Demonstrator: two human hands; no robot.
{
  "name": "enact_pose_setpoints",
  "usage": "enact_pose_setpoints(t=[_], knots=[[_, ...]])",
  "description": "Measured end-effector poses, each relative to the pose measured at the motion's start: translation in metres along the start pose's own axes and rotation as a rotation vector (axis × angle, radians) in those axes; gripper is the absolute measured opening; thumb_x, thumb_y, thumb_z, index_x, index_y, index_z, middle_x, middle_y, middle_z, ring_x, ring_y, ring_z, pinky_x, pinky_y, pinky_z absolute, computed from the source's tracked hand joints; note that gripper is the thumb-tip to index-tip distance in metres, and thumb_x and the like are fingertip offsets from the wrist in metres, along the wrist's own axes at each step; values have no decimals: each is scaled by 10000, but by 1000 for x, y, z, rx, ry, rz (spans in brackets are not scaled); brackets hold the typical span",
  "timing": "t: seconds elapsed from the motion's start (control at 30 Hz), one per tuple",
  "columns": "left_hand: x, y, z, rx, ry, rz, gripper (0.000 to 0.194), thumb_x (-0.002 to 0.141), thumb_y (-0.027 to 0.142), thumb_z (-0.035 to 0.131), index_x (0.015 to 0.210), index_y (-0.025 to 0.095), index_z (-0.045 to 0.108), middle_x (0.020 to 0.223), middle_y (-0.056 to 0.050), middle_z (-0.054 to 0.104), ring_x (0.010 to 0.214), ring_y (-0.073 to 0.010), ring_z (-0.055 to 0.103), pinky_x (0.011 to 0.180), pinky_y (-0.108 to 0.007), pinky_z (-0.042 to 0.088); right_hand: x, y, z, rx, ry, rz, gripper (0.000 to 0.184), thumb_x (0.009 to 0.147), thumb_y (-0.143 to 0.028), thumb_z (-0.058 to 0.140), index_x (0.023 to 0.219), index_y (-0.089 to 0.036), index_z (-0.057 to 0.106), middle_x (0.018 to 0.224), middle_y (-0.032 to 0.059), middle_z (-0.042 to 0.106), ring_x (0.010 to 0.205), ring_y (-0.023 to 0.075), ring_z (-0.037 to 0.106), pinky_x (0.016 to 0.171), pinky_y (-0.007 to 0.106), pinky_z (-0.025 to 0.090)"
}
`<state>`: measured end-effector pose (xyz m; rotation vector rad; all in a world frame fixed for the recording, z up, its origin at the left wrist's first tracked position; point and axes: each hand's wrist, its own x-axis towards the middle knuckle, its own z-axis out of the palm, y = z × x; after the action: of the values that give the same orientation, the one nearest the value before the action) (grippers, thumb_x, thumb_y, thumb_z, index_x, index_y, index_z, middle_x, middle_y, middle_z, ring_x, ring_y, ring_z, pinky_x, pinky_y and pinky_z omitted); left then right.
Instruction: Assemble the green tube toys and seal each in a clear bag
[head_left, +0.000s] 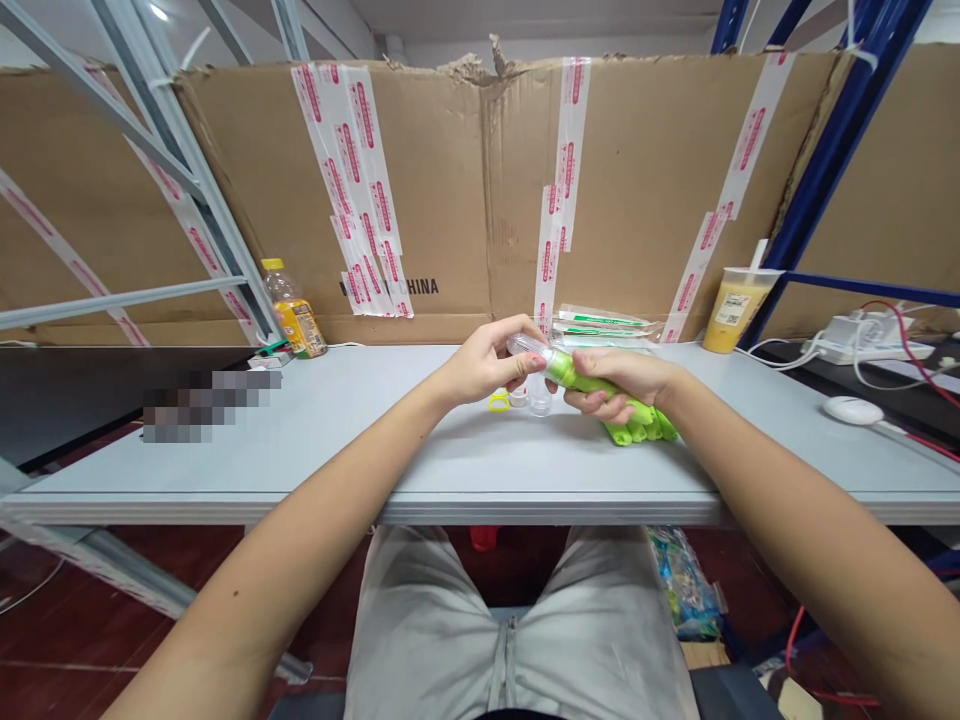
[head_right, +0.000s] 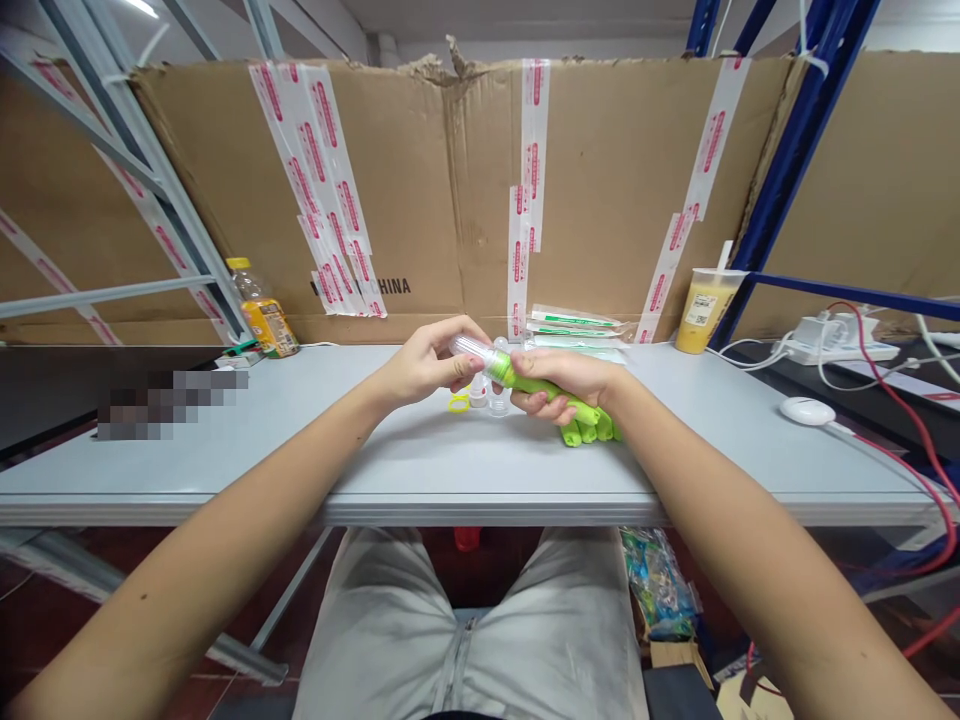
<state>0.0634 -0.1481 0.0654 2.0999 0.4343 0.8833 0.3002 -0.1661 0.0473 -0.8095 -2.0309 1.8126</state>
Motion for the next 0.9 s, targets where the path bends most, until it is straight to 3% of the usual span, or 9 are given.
enact_pose_setpoints(t=[0.07, 0.2, 0.27, 0.33, 0.57, 0.73, 0.9], knots=[[1, -3, 0, -10, 72, -7, 422, 785, 520, 737, 956, 171, 572, 596, 32, 567, 447, -72, 472, 422, -204, 373, 5, -1, 2, -168, 155, -108, 505, 896, -708, 473, 1038, -223, 466, 612, -80, 333, 432, 76, 235, 381, 202, 216], [4, -8, 1, 15, 183, -106, 458, 800, 607, 684, 880, 180, 537, 502, 60, 508, 354, -64, 406, 359, -203, 291, 14, 0, 5, -816, 572, -350, 434, 877, -596, 606, 1057, -203, 565, 751, 11, 548, 650, 165, 486, 596, 280, 383], [5, -10, 2, 29, 223, -174, 481, 784, 629, 686, 798, 188, 493, 468, 68, 482, 336, -56, 376, 352, -200, 256, 17, 1, 6, -1050, 697, -368, 428, 870, -549, 635, 1116, -203, 584, 875, 59, 622, 780, 217, 540, 692, 309, 395], [6, -10, 4, 14, 248, -189, 492, 762, 614, 718, 762, 195, 460, 459, 77, 459, 350, -49, 356, 364, -196, 244, 18, 3, 7, -1144, 744, -347, 428, 884, -520, 625, 1171, -207, 571, 927, 80, 645, 828, 244, 558, 722, 319, 390], [7, -6, 2, -50, 169, -62, 438, 772, 541, 740, 752, 203, 463, 489, 80, 400, 420, -59, 318, 405, -214, 221, 18, 1, 10, -1033, 636, -358, 430, 906, -568, 575, 1126, -200, 542, 923, 65, 631, 820, 231, 563, 714, 326, 420], [5, -8, 1, -94, 92, -87, 427, 784, 532, 735, 756, 202, 465, 501, 88, 362, 415, -45, 284, 403, -214, 183, 13, 2, 12, -524, 362, -243, 469, 918, -632, 522, 1128, -217, 456, 599, -73, 439, 469, 112, 400, 443, 239, 323], [3, -5, 3, -123, 51, -114, 423, 790, 529, 733, 756, 202, 467, 490, 93, 353, 392, -38, 282, 393, -213, 179, 7, 3, 10, -218, 158, -158, 462, 928, -641, 502, 1137, -246, 382, 615, -99, 370, 419, 73, 304, 383, 196, 252]])
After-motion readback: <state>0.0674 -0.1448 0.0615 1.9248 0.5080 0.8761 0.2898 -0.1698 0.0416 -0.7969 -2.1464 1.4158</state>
